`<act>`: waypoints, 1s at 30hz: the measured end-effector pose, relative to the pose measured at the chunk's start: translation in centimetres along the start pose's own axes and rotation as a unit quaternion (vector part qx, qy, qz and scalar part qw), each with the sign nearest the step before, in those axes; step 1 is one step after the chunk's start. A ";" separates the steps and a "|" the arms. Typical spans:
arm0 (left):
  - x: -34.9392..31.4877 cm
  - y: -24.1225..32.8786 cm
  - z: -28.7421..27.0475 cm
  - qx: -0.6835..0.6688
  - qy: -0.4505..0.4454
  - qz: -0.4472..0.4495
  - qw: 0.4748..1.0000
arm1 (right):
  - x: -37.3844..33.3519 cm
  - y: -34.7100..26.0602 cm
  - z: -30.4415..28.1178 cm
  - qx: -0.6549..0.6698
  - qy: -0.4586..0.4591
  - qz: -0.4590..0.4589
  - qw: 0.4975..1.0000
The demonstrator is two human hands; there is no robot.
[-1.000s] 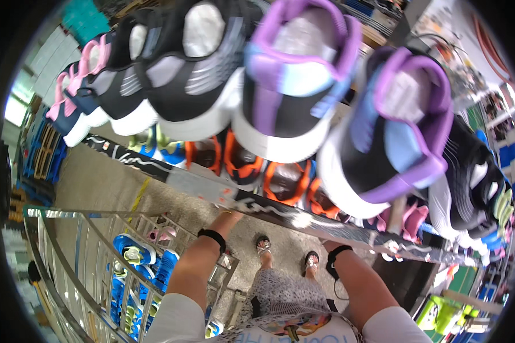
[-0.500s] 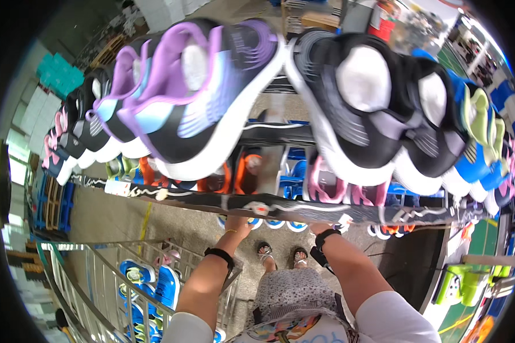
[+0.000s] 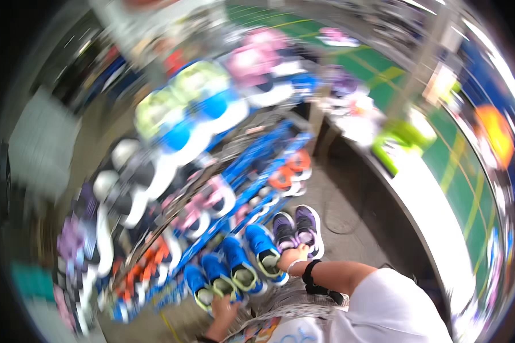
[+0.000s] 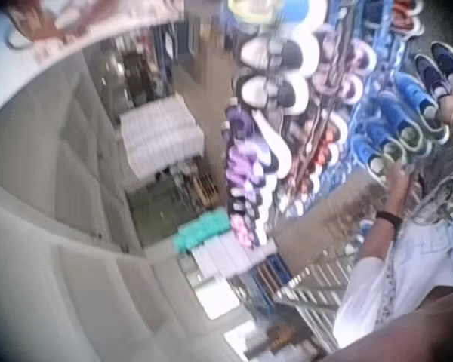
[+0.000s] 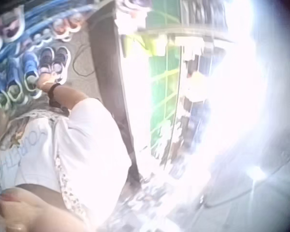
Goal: Inspecting and organizing manufactured shoes at a quality control or packing station.
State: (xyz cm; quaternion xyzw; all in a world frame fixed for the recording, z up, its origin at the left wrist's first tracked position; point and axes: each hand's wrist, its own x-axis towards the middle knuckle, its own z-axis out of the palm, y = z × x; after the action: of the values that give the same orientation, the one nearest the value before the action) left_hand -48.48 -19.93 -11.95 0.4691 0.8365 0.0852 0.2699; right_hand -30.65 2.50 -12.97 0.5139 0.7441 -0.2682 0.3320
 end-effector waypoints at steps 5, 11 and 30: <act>2.4 8.0 0.3 0.064 -0.058 0.122 0.989 | -6.3 9.3 0.0 0.079 0.135 0.089 0.984; 3.8 24.1 0.9 0.093 -0.009 0.358 0.929 | -17.8 22.2 -0.2 0.203 0.262 0.301 0.894; 10.6 74.2 23.0 0.447 -0.219 0.538 0.680 | -22.5 61.7 7.0 0.456 0.220 0.438 0.743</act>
State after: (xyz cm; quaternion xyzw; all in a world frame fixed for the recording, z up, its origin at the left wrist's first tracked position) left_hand 14.23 26.78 -5.80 0.9086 0.2958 -0.2731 0.1111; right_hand 34.72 4.38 -3.68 0.9179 0.2791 -0.2802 -0.0338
